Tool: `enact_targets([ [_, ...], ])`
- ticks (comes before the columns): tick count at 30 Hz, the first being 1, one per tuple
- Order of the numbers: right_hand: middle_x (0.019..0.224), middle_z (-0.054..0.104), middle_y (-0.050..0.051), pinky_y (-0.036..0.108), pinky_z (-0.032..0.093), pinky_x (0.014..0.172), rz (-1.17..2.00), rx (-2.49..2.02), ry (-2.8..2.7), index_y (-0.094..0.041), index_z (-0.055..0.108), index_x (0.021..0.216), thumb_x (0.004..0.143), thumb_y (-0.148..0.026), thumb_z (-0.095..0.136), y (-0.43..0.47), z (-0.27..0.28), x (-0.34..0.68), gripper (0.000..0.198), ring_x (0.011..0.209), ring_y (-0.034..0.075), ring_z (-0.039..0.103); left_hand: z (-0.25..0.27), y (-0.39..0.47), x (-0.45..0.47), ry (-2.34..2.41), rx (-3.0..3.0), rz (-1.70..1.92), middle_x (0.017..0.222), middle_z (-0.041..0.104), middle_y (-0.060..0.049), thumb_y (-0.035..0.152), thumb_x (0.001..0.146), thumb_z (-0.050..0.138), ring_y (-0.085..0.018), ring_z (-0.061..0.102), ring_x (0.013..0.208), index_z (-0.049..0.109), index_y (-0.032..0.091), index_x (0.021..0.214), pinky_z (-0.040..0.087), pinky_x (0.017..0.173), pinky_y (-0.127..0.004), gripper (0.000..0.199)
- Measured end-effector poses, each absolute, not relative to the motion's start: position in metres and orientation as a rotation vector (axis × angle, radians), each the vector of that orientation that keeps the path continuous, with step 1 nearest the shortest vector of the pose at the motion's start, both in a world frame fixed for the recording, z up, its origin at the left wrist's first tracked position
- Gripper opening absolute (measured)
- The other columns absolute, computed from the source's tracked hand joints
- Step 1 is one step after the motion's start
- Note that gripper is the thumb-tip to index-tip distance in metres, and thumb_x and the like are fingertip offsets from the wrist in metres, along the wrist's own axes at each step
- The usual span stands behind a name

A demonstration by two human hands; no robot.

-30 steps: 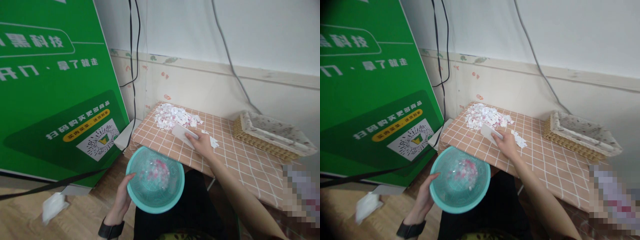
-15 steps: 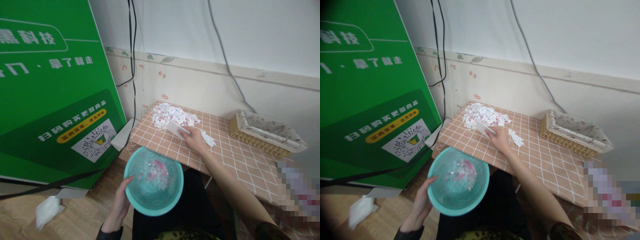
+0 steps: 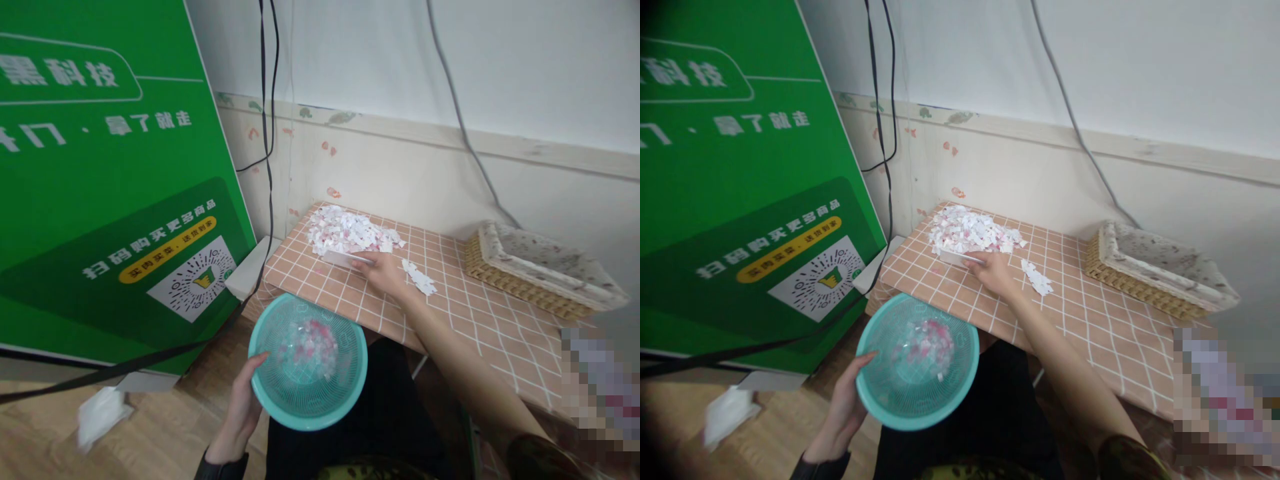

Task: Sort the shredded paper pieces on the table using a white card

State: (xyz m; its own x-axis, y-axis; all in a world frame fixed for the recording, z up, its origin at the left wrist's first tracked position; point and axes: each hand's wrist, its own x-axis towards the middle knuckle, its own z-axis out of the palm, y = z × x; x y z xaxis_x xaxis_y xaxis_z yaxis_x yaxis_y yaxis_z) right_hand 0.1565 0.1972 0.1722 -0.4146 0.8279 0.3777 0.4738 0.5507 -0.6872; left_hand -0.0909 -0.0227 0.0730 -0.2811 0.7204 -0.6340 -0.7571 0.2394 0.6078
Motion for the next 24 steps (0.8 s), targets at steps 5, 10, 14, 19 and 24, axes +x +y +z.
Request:
enact_targets([
  [5,0.092,0.072,0.003,0.032,0.05,0.069,0.643,-1.082,-2.091,-0.024,0.07,0.096,0.084,-0.034,0.052,0.165,0.172,0.162,0.024,0.077,0.02,0.066,0.076,-0.023,-0.086,1.176,-0.072,1.441,0.073,0.073,-0.006,0.022,0.065,0.07,-0.021,0.066,0.065,0.071,0.011,0.079,0.052,0.065,-0.032,0.018],
  [10,0.096,0.071,0.001,0.032,0.051,0.072,0.722,-1.016,-2.1,-0.028,0.069,0.099,0.086,-0.033,0.051,0.135,0.165,0.168,0.023,0.083,0.021,0.066,0.076,-0.023,-0.083,1.131,-0.041,1.442,0.077,0.073,-0.008,0.023,0.065,0.069,-0.025,0.067,0.072,0.07,0.01,0.084,0.052,0.07,-0.035,0.023],
  [14,0.095,0.071,0.003,0.035,0.052,0.072,0.574,-1.106,-1.994,-0.028,0.069,0.1,0.085,-0.034,0.052,0.128,0.159,0.172,0.024,0.084,0.023,0.067,0.074,-0.023,-0.081,1.14,-0.034,1.454,0.077,0.073,-0.009,0.024,0.064,0.07,-0.026,0.067,0.073,0.07,0.01,0.085,0.051,0.071,-0.036,0.025],
  [19,0.096,0.071,0.001,0.034,0.052,0.073,0.527,-1.096,-2.07,-0.03,0.069,0.101,0.085,-0.031,0.052,0.119,0.161,0.169,0.023,0.084,0.022,0.067,0.075,-0.023,-0.079,1.151,-0.021,1.482,0.075,0.072,-0.007,0.024,0.062,0.071,-0.025,0.067,0.073,0.07,0.011,0.082,0.052,0.072,-0.037,0.024],
  [24,0.092,0.072,0.001,0.03,0.051,0.066,0.57,-1.072,-2.125,-0.028,0.068,0.101,0.086,-0.033,0.051,0.109,0.167,0.164,0.024,0.078,0.02,0.067,0.081,-0.024,-0.078,1.126,0.012,1.447,0.075,0.073,-0.007,0.025,0.065,0.07,-0.024,0.066,0.07,0.07,0.01,0.082,0.051,0.071,-0.035,0.022],
])
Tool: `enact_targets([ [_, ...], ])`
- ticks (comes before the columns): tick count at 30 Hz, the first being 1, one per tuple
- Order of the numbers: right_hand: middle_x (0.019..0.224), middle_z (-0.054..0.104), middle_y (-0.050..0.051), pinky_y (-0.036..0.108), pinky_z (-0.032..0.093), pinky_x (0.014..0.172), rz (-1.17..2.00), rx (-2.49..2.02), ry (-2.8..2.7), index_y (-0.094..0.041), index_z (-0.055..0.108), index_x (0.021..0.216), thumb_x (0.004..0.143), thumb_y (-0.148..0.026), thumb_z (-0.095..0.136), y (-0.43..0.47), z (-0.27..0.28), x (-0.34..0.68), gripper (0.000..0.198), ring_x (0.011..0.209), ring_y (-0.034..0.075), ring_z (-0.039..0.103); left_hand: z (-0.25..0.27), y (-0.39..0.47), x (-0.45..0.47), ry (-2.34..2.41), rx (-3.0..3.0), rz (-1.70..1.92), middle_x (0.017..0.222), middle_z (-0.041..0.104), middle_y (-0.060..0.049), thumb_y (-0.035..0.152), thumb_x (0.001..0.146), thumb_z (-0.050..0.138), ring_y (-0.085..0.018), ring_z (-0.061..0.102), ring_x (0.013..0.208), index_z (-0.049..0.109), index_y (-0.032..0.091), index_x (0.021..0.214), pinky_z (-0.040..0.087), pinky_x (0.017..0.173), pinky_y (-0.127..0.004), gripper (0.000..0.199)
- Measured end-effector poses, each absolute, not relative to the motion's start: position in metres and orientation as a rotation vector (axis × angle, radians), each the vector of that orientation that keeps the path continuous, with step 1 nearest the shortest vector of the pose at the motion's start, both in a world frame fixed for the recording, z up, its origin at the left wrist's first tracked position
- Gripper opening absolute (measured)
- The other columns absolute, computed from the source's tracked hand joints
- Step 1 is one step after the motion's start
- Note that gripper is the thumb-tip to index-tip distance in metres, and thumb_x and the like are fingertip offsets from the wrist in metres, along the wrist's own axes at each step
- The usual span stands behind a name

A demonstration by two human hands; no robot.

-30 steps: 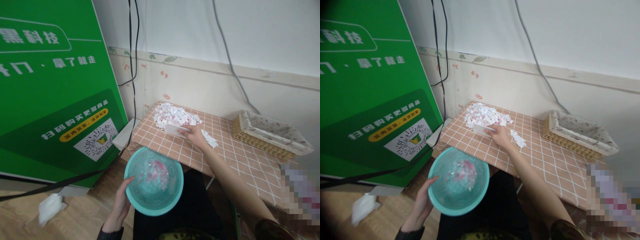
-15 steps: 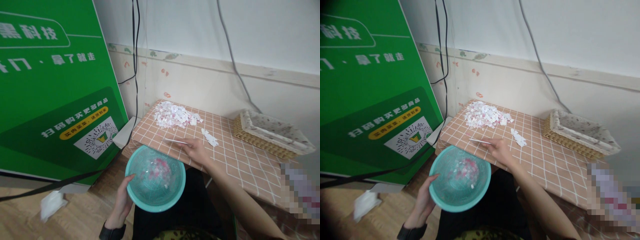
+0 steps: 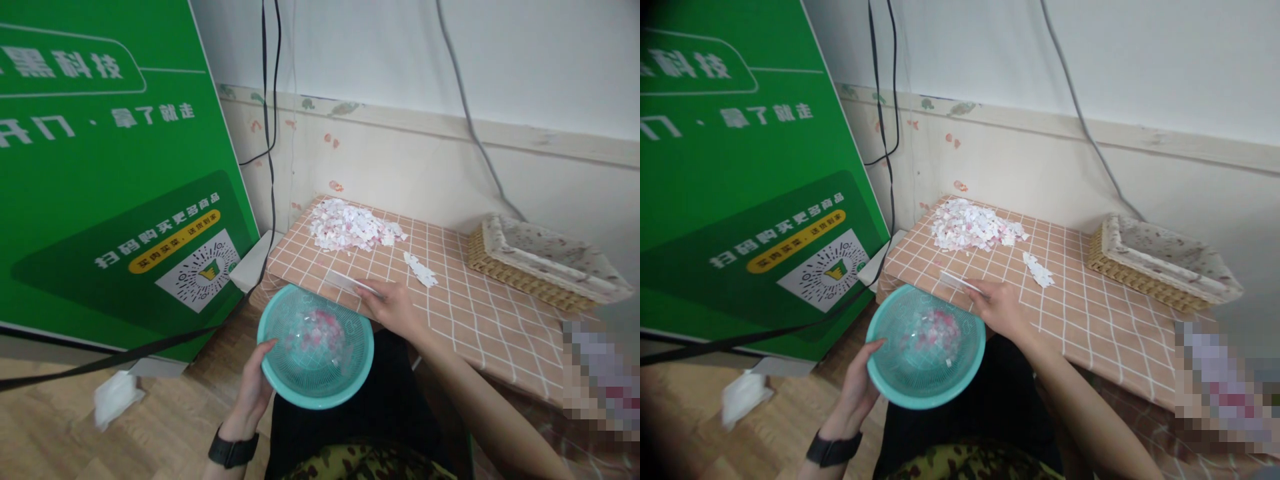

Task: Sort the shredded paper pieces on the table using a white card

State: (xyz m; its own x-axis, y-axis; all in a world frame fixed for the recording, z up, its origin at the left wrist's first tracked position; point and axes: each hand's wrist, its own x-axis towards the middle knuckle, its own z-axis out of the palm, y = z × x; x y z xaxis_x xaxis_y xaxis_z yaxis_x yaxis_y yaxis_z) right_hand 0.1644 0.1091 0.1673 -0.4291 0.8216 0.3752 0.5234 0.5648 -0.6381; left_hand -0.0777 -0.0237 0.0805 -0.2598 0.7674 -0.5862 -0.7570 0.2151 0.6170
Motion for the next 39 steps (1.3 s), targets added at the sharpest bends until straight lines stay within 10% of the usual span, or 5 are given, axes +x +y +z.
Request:
enact_targets([
  [39,0.093,0.071,0.003,0.03,0.051,0.066,0.445,-1.062,-2.077,-0.024,0.068,0.1,0.086,-0.033,0.051,0.136,0.167,0.172,0.024,0.078,0.019,0.067,0.076,-0.022,-0.087,1.119,-0.074,1.529,0.072,0.072,-0.006,0.02,0.064,0.07,-0.019,0.065,0.062,0.071,0.011,0.078,0.052,0.063,-0.03,0.017],
])
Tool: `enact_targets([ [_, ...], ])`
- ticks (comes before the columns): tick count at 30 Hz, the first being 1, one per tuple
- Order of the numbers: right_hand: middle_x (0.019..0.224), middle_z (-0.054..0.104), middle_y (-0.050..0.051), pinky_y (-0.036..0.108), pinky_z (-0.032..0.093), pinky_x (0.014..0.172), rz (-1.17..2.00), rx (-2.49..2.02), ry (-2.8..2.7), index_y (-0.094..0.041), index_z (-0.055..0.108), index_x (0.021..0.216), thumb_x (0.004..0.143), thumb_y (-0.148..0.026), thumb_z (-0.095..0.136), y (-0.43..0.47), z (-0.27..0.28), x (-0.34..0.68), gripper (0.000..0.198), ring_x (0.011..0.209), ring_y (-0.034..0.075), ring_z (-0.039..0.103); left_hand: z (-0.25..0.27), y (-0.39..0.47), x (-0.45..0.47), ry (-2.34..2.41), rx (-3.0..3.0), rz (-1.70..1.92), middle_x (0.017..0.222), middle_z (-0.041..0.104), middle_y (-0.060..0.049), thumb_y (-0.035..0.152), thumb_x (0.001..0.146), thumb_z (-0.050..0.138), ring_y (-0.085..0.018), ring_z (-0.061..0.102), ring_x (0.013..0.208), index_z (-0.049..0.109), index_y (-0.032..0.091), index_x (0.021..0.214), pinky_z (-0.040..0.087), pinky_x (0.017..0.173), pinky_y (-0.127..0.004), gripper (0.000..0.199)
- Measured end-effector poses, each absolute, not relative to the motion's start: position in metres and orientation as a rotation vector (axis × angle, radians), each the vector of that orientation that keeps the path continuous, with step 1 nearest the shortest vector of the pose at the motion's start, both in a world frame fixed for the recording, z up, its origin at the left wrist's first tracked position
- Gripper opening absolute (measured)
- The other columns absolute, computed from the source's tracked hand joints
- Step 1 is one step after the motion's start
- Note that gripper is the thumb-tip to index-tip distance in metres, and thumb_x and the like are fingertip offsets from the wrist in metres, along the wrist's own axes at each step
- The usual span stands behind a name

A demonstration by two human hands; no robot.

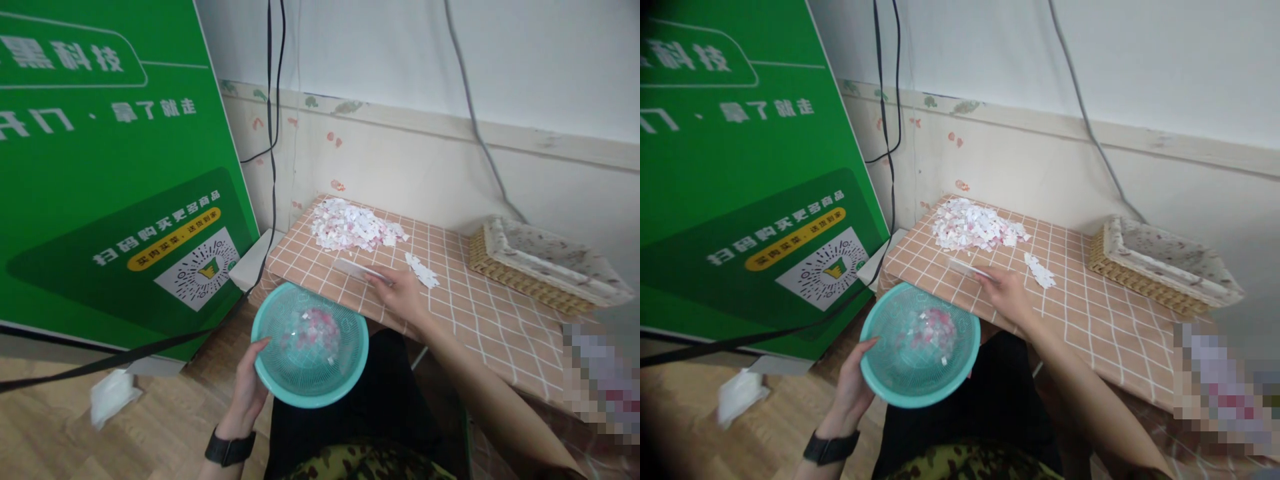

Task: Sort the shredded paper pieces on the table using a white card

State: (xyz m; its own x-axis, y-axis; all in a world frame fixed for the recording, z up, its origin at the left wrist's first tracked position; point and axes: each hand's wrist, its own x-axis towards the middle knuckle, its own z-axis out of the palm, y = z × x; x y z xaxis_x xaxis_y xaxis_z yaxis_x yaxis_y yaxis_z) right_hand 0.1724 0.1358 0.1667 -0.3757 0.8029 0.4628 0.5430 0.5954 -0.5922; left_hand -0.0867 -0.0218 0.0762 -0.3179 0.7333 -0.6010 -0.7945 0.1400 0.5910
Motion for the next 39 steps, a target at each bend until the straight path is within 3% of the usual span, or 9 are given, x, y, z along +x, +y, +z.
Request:
enact_targets([
  [7,0.089,0.072,0.004,0.029,0.047,0.061,0.041,-1.295,-2.074,-0.024,0.068,0.105,0.086,-0.033,0.05,0.174,0.156,0.195,0.028,0.07,0.02,0.067,0.072,-0.022,-0.087,1.116,-0.053,1.501,0.073,0.073,-0.005,0.022,0.065,0.07,-0.019,0.065,0.065,0.07,0.011,0.077,0.052,0.065,-0.029,0.016],
  [21,0.097,0.071,0.002,0.031,0.05,0.071,0.174,-1.195,-2.094,-0.025,0.067,0.104,0.085,-0.031,0.051,0.173,0.157,0.203,0.026,0.082,0.021,0.067,0.072,-0.022,-0.085,1.125,-0.042,1.477,0.071,0.072,-0.006,0.023,0.063,0.071,-0.02,0.065,0.063,0.071,0.01,0.076,0.051,0.062,-0.03,0.018],
  [30,0.097,0.071,0.0,0.028,0.05,0.071,0.133,-1.096,-2.345,-0.027,0.066,0.108,0.084,-0.017,0.05,0.169,0.172,0.196,0.031,0.081,0.017,0.067,0.072,-0.022,-0.085,1.133,-0.032,1.473,0.071,0.072,-0.006,0.023,0.065,0.07,-0.02,0.064,0.062,0.071,0.011,0.077,0.052,0.061,-0.03,0.018],
  [39,0.111,0.066,0.002,0.031,0.05,0.087,0.131,-0.884,-2.495,-0.023,0.06,0.115,0.082,-0.009,0.043,0.134,0.178,0.204,0.039,0.101,0.016,0.061,0.075,-0.023,-0.083,1.14,-0.047,1.457,0.074,0.073,-0.007,0.023,0.063,0.071,-0.023,0.066,0.065,0.071,0.01,0.08,0.052,0.064,-0.034,0.021],
])
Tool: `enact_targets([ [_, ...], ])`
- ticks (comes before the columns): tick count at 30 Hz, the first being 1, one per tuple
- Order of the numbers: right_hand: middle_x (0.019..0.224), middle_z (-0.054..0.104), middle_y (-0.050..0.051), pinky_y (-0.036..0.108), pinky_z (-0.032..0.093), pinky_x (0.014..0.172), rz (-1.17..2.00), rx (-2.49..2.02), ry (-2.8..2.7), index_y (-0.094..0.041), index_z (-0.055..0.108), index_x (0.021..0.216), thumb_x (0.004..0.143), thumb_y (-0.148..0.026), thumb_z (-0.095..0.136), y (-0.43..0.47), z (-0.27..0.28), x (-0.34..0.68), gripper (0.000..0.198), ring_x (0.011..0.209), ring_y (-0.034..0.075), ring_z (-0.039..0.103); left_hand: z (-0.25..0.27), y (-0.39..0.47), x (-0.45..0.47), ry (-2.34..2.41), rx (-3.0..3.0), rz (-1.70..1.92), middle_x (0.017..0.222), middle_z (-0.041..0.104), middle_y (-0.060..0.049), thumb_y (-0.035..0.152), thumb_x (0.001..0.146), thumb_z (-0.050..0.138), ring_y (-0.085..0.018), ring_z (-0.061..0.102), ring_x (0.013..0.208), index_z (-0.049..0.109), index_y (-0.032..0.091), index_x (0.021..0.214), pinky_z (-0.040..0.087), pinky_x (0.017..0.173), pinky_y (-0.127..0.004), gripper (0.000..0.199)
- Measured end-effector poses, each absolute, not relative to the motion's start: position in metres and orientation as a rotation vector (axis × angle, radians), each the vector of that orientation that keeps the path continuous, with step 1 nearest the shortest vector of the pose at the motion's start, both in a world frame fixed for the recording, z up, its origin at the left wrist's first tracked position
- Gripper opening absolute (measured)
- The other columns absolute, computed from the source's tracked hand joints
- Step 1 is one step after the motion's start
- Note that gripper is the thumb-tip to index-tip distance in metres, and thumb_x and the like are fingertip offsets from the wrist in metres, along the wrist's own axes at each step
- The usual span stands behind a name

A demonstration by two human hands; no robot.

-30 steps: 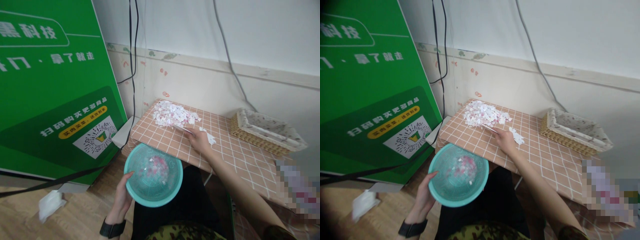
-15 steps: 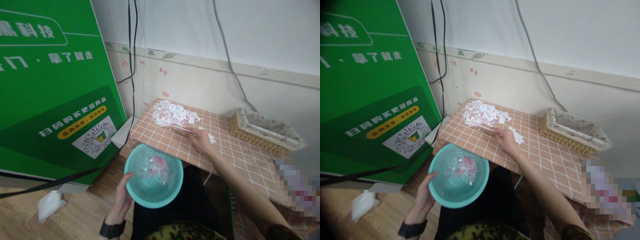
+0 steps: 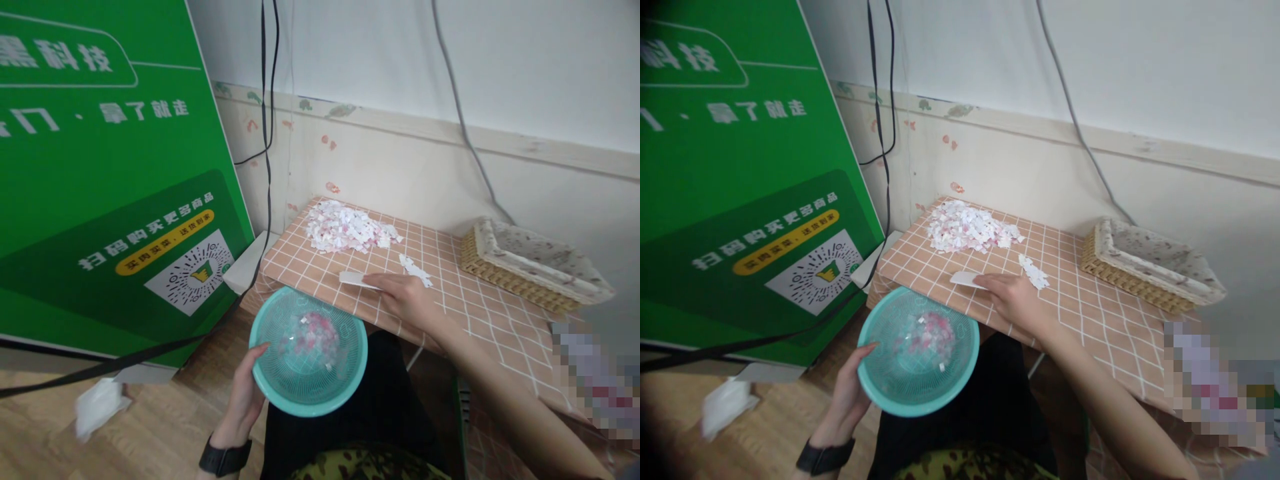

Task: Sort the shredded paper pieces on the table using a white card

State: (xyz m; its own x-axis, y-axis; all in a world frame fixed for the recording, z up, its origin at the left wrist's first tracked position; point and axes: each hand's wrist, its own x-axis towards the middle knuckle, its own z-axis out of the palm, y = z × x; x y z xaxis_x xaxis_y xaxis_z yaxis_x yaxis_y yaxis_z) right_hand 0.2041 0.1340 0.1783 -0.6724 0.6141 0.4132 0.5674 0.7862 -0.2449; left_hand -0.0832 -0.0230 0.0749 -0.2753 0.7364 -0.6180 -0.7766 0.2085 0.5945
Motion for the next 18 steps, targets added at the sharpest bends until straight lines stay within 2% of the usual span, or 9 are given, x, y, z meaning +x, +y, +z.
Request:
enact_targets([
  [7,0.125,0.057,0.005,0.04,0.048,0.093,-0.034,-0.802,-2.519,-0.023,0.049,0.129,0.084,-0.014,0.046,0.095,0.153,0.163,0.046,0.115,0.023,0.054,0.077,-0.023,-0.081,1.178,-0.069,1.496,0.068,0.072,-0.005,0.018,0.061,0.071,-0.019,0.065,0.061,0.07,0.012,0.073,0.052,0.061,-0.029,0.013],
  [9,0.13,0.052,0.008,0.042,0.049,0.091,-0.113,-0.792,-2.579,-0.022,0.046,0.131,0.087,-0.016,0.044,0.09,0.147,0.143,0.045,0.118,0.025,0.051,0.077,-0.023,-0.08,1.183,-0.073,1.494,0.068,0.072,-0.004,0.017,0.061,0.07,-0.019,0.065,0.06,0.07,0.012,0.073,0.052,0.06,-0.029,0.013],
  [13,0.129,0.053,0.01,0.041,0.053,0.082,-0.256,-0.906,-2.632,-0.02,0.045,0.132,0.089,-0.019,0.042,0.089,0.139,0.12,0.043,0.114,0.028,0.053,0.077,-0.025,-0.08,1.165,-0.058,1.461,0.073,0.073,-0.006,0.019,0.065,0.069,-0.021,0.067,0.065,0.071,0.012,0.078,0.053,0.064,-0.031,0.015],
  [18,0.13,0.053,0.009,0.041,0.053,0.079,-0.314,-1.137,-2.565,-0.022,0.046,0.132,0.086,-0.014,0.044,0.088,0.131,0.139,0.047,0.113,0.03,0.054,0.077,-0.025,-0.083,1.194,-0.079,1.459,0.073,0.073,-0.006,0.017,0.064,0.069,-0.021,0.067,0.067,0.071,0.013,0.075,0.053,0.065,-0.032,0.012],
])
